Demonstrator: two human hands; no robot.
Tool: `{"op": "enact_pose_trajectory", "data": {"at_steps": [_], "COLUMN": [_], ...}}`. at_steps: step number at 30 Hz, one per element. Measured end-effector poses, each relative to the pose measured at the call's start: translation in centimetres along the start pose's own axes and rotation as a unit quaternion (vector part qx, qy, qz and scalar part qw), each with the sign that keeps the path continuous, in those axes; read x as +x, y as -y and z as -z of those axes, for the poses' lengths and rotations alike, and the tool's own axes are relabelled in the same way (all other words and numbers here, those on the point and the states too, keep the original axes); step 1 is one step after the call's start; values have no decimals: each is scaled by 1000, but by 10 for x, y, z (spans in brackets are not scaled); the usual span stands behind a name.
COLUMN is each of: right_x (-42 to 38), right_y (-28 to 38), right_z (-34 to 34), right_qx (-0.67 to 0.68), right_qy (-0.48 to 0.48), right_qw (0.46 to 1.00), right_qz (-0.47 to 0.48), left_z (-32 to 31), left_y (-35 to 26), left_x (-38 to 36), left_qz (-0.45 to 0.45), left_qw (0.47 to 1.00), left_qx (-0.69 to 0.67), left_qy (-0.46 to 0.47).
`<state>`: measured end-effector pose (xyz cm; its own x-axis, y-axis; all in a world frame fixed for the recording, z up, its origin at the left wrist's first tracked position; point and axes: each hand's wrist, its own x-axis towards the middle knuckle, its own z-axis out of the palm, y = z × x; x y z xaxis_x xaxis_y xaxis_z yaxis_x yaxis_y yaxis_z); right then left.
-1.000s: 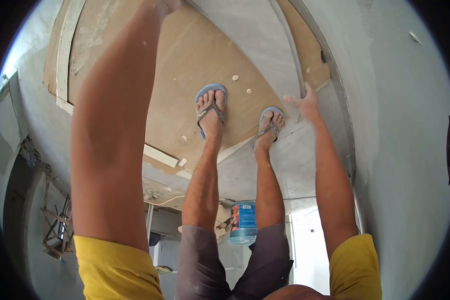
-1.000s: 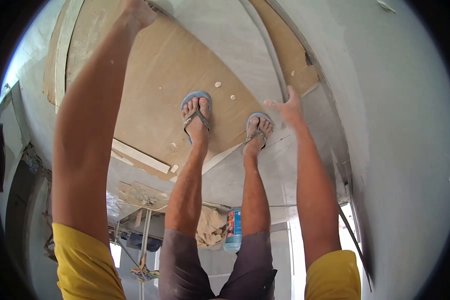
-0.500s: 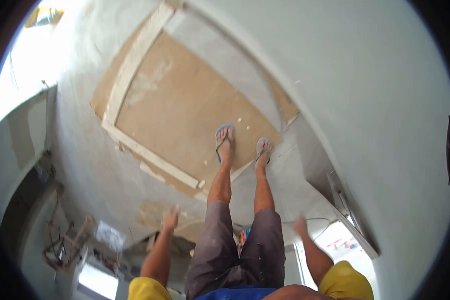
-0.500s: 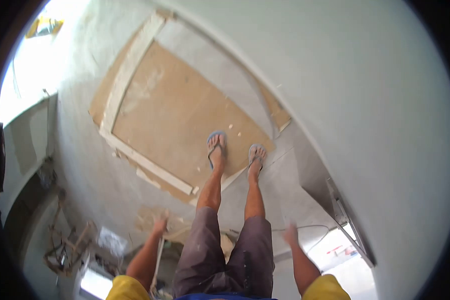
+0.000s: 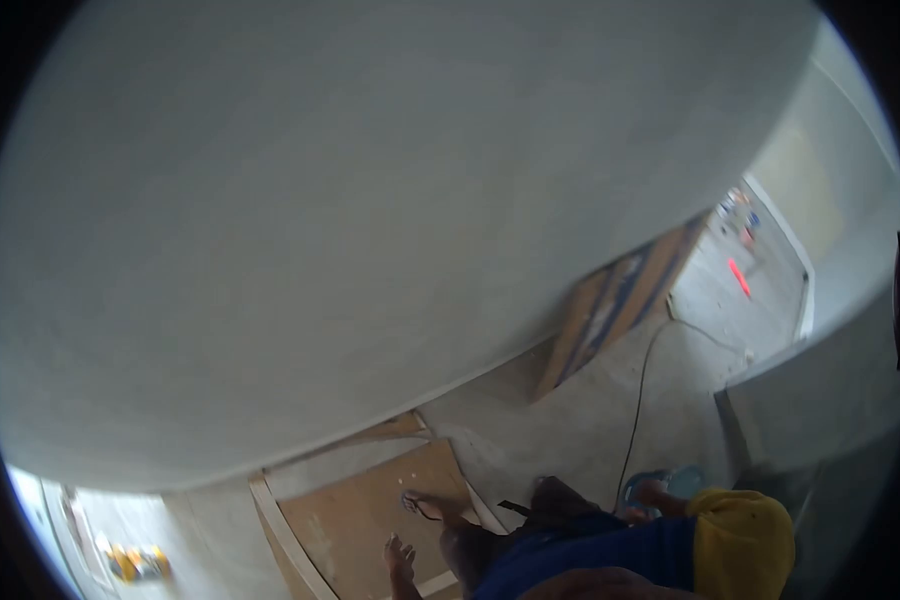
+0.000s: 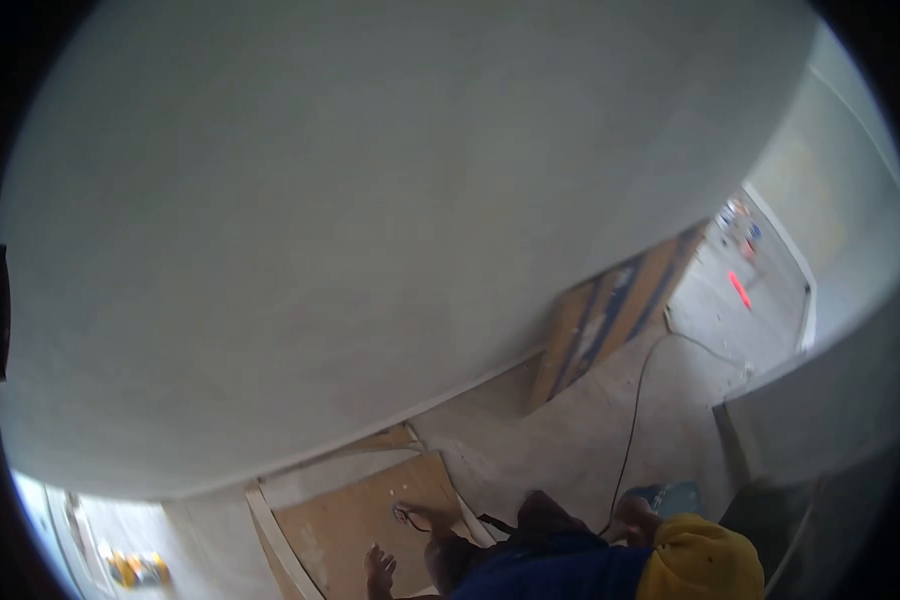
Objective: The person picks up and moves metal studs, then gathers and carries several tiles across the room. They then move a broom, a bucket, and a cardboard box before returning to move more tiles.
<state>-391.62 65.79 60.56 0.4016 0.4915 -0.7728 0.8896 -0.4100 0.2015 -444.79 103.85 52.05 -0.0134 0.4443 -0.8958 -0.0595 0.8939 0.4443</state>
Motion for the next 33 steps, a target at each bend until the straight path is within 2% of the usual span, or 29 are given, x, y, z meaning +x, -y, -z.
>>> {"op": "enact_pose_trajectory", "data": {"at_steps": [2, 3, 4, 5, 6, 7, 8, 9, 10, 11, 12, 13, 14, 16, 17, 19, 22, 24, 26, 28, 29, 31, 32, 33], "right_x": [-8, -1, -11, -25, -52, -92, -89, -92, -93, -99, -98, -95, -99, -95, -81, -76, -48, -30, -4, 33, 39, 47, 48, 40], "right_y": [2, -12, -20, -36, -45, -50, -64, -77, -91, -105, -116, -128, -141, -168, -174, -197, -239, -271, -303, -329, -344, -373, -388, -398], "right_z": [-50, -101, -118, -131, -115, -73, -113, -138, -169, -171, -181, -195, -198, -189, -196, -174, -156, -149, -157, -200, -214, -228, -227, -219], "right_qx": [124, 140, 154, 79, 0, -77, 132, 439, 619, 684, 702, 716, 725, 798, 823, 822, 833, 838, 840, 784, 783, 604, 603, 687], "right_qy": [29, 10, -7, -19, -26, -28, -24, -81, -176, -172, -212, -252, -247, -196, -235, -261, -275, -268, -261, -287, -288, -295, -295, -296], "right_qw": [992, 987, 972, 985, 993, 993, 991, 887, 743, 662, 622, 581, 568, 489, 426, 402, 367, 357, 350, 431, 428, 678, 677, 574], "right_qz": [-24, 78, 180, 149, 118, 87, -21, -119, -184, -254, -273, -292, -301, -294, -294, -309, -309, -315, -321, -343, -347, -298, -302, -332], "left_z": [-51, -85, -115, -153, -192, -214, -236, -264, -297, -331, -369, -402, -433, -504, -538, -590, -643, -670, -693, -719, -745, -786, -821, -861], "left_y": [-28, -28, -24, -19, -10, 15, 41, 67, 87, 103, 116, 122, 129, 135, 129, 125, 115, 108, 100, 87, 81, 72, 78, 86], "left_x": [0, -6, -22, -38, -50, -32, -15, 24, 36, 26, 7, -11, -29, -60, -99, -139, -121, -109, -93, -67, -75, -93, -97, -102], "left_qz": [-39, -57, -61, -52, -44, -32, -27, -60, -95, -167, -236, -235, -227, -202, -191, -201, -178, -162, -130, -98, -98, -57, -57, -76], "left_qw": [998, 995, 993, 987, 979, 959, 932, 847, 725, 614, 489, 472, 552, 696, 691, 684, 683, 673, 685, 657, 653, 600, 597, 602], "left_qx": [44, 48, 73, 123, 172, 236, 298, 486, 651, 746, 823, 833, 775, 627, 630, 633, 646, 680, 692, 715, 717, 773, 774, 762], "left_qy": [38, 61, 71, 84, 98, 150, 203, 207, 205, 195, 167, 169, 210, 287, 299, 302, 290, 242, 185, 218, 221, 198, 201, 228]}}
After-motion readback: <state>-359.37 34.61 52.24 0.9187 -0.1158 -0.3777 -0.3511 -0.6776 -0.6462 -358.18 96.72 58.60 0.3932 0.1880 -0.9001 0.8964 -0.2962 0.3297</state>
